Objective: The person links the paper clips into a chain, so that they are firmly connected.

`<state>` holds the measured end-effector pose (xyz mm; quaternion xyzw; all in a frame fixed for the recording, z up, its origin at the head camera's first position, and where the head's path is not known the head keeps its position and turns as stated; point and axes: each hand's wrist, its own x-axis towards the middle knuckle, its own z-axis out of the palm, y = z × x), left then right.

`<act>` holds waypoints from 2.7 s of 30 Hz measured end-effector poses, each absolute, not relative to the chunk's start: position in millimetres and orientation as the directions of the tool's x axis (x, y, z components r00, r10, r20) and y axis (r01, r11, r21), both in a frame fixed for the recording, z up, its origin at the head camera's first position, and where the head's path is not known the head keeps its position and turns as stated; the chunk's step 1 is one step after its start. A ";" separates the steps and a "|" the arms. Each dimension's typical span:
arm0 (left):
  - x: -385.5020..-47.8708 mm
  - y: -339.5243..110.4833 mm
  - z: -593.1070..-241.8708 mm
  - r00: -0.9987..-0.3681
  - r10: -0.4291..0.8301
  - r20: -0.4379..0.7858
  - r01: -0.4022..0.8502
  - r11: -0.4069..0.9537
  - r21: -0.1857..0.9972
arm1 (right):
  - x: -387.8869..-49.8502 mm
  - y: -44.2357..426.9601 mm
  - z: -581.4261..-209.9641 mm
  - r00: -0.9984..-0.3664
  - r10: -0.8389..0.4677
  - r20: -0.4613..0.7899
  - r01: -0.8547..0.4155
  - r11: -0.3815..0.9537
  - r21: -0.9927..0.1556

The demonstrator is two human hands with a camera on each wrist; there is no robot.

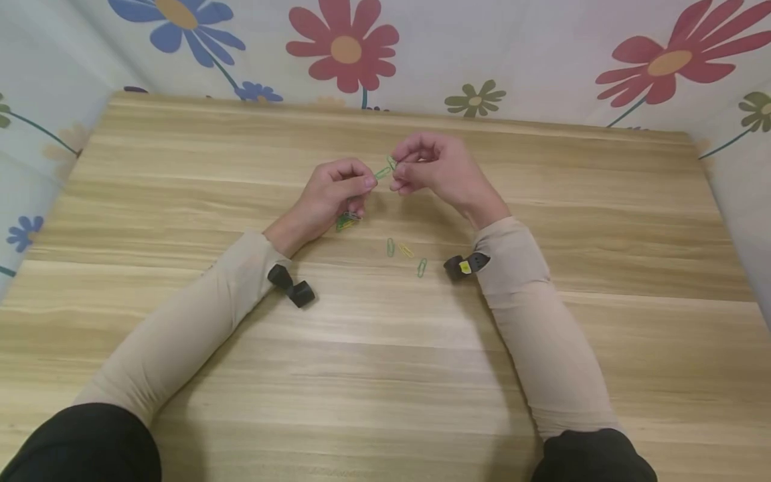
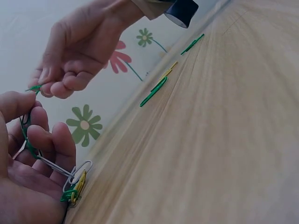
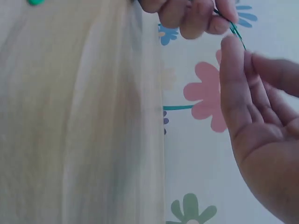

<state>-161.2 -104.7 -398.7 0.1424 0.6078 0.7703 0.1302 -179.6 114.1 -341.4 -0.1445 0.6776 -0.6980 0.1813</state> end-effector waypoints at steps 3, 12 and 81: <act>-161.4 -104.7 -398.9 -0.925 0.374 0.071 -0.018 -0.230 0.973 | -177.8 108.2 -341.3 -0.916 -0.400 -0.028 0.018 0.028 -0.999; -161.6 -105.2 -398.5 -0.928 0.366 0.071 -0.015 -0.225 0.974 | -174.0 99.0 -339.2 -0.940 -0.341 -0.028 -0.019 0.134 -0.991; -158.3 -108.9 -395.5 -0.860 0.504 0.079 -0.133 -0.371 0.919 | -146.1 93.2 -307.5 -0.909 -0.397 0.128 -0.346 0.546 -0.763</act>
